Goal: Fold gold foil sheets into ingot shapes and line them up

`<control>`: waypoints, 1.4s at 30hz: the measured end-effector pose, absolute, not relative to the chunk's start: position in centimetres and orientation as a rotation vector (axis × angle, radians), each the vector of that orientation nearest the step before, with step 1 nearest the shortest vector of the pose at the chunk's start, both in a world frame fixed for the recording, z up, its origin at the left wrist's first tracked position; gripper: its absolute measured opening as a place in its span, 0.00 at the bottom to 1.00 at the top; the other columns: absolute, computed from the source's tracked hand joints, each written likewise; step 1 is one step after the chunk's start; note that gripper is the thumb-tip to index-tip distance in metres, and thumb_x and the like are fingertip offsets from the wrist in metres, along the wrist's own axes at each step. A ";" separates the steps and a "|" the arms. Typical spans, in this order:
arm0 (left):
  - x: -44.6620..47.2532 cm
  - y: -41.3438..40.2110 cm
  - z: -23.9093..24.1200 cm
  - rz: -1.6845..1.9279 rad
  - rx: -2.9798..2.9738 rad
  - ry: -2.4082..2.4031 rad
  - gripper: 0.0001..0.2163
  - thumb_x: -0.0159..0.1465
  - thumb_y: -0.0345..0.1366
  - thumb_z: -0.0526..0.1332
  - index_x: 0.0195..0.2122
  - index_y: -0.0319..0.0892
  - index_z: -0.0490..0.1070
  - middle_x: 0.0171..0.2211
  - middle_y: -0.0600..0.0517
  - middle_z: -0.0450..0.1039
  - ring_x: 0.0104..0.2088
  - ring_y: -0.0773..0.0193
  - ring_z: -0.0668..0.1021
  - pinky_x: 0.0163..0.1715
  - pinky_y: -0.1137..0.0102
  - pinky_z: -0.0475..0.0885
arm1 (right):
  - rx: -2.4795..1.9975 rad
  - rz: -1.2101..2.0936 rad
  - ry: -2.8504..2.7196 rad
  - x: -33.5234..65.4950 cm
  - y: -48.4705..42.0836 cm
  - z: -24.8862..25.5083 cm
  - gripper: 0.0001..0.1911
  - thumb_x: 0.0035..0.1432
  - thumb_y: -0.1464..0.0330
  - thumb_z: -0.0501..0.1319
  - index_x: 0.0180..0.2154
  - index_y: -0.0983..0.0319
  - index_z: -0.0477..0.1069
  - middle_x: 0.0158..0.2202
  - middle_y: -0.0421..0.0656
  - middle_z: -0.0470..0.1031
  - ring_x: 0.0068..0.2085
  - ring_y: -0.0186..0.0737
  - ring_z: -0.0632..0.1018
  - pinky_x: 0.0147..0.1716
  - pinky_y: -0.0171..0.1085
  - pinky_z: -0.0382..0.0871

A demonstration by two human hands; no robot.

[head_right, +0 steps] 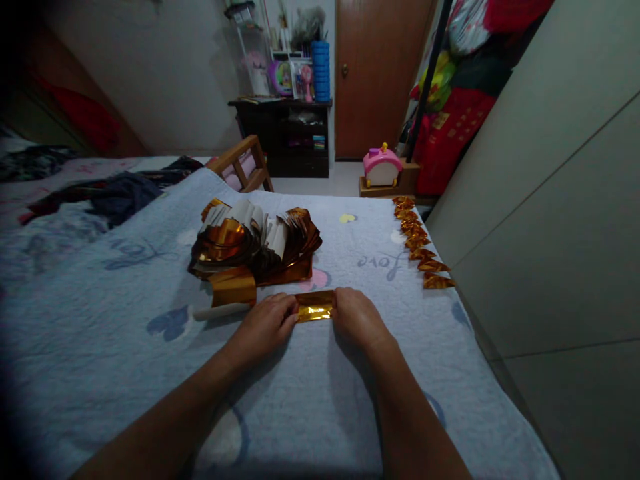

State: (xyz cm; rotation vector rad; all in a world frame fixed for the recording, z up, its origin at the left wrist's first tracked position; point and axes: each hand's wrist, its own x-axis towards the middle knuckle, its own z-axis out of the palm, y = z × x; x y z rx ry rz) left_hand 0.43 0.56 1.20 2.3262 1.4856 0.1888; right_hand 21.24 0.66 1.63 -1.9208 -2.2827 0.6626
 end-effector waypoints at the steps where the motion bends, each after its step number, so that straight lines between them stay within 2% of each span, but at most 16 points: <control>1: 0.5 0.5 1.2 0.206 2.334 1.479 0.05 0.68 0.30 0.56 0.40 0.41 0.71 0.41 0.47 0.75 0.44 0.55 0.75 0.45 0.63 0.68 | -1.923 0.664 -2.265 21.3 0.6 1.6 0.09 0.62 0.74 0.56 0.39 0.65 0.75 0.37 0.48 0.79 0.35 0.39 0.74 0.34 0.36 0.58; 4: 0.6 0.4 1.0 0.257 2.427 1.417 0.07 0.68 0.28 0.58 0.43 0.44 0.74 0.43 0.48 0.74 0.45 0.55 0.73 0.45 0.63 0.67 | -1.907 0.686 -2.246 21.4 0.6 1.2 0.08 0.63 0.73 0.56 0.40 0.64 0.73 0.37 0.46 0.78 0.35 0.38 0.73 0.33 0.35 0.56; 7: 0.6 0.3 0.4 0.286 2.588 1.334 0.09 0.69 0.29 0.58 0.43 0.48 0.77 0.42 0.49 0.73 0.44 0.55 0.72 0.42 0.63 0.66 | -1.875 0.686 -2.277 21.4 0.7 0.8 0.08 0.64 0.73 0.55 0.39 0.62 0.73 0.37 0.45 0.77 0.35 0.38 0.72 0.33 0.35 0.55; 9: 0.6 0.2 0.0 0.291 2.693 1.233 0.10 0.70 0.31 0.59 0.46 0.50 0.77 0.41 0.49 0.74 0.44 0.55 0.72 0.42 0.62 0.66 | -1.831 0.675 -2.300 21.3 0.7 0.6 0.09 0.64 0.73 0.54 0.39 0.62 0.74 0.37 0.45 0.76 0.35 0.38 0.72 0.33 0.35 0.56; 15: 0.9 -0.4 0.4 0.165 2.853 1.123 0.08 0.70 0.33 0.59 0.48 0.44 0.76 0.42 0.47 0.76 0.46 0.53 0.73 0.46 0.59 0.69 | -1.797 0.632 -2.330 21.1 0.6 0.5 0.10 0.63 0.75 0.54 0.39 0.63 0.74 0.37 0.46 0.77 0.36 0.39 0.73 0.34 0.35 0.57; 19: 1.2 -1.0 0.4 0.155 2.870 1.128 0.09 0.72 0.31 0.55 0.46 0.41 0.75 0.41 0.46 0.76 0.44 0.54 0.75 0.45 0.60 0.71 | -1.806 0.642 -2.306 21.0 0.5 0.8 0.11 0.64 0.74 0.54 0.40 0.62 0.74 0.38 0.46 0.77 0.37 0.39 0.74 0.35 0.35 0.58; 25: 1.3 -1.0 -0.1 0.254 2.865 1.156 0.11 0.73 0.32 0.52 0.43 0.41 0.75 0.39 0.49 0.76 0.41 0.57 0.76 0.40 0.65 0.71 | -1.849 0.656 -2.283 20.7 0.5 1.2 0.09 0.65 0.71 0.55 0.40 0.63 0.74 0.39 0.47 0.77 0.38 0.40 0.74 0.37 0.35 0.60; 33: 1.4 -0.8 0.2 0.217 2.868 1.195 0.09 0.71 0.32 0.56 0.42 0.42 0.77 0.37 0.50 0.76 0.39 0.58 0.76 0.36 0.67 0.69 | -1.723 0.563 -2.351 20.2 0.4 1.3 0.10 0.65 0.73 0.55 0.39 0.63 0.76 0.37 0.47 0.75 0.38 0.41 0.72 0.38 0.36 0.61; 42: 1.4 -0.2 -0.8 0.472 2.663 1.218 0.08 0.70 0.31 0.59 0.42 0.43 0.78 0.41 0.49 0.77 0.43 0.58 0.76 0.41 0.67 0.72 | -1.587 0.596 -2.305 19.7 0.3 0.4 0.11 0.65 0.75 0.54 0.38 0.64 0.76 0.36 0.46 0.74 0.38 0.39 0.71 0.39 0.36 0.62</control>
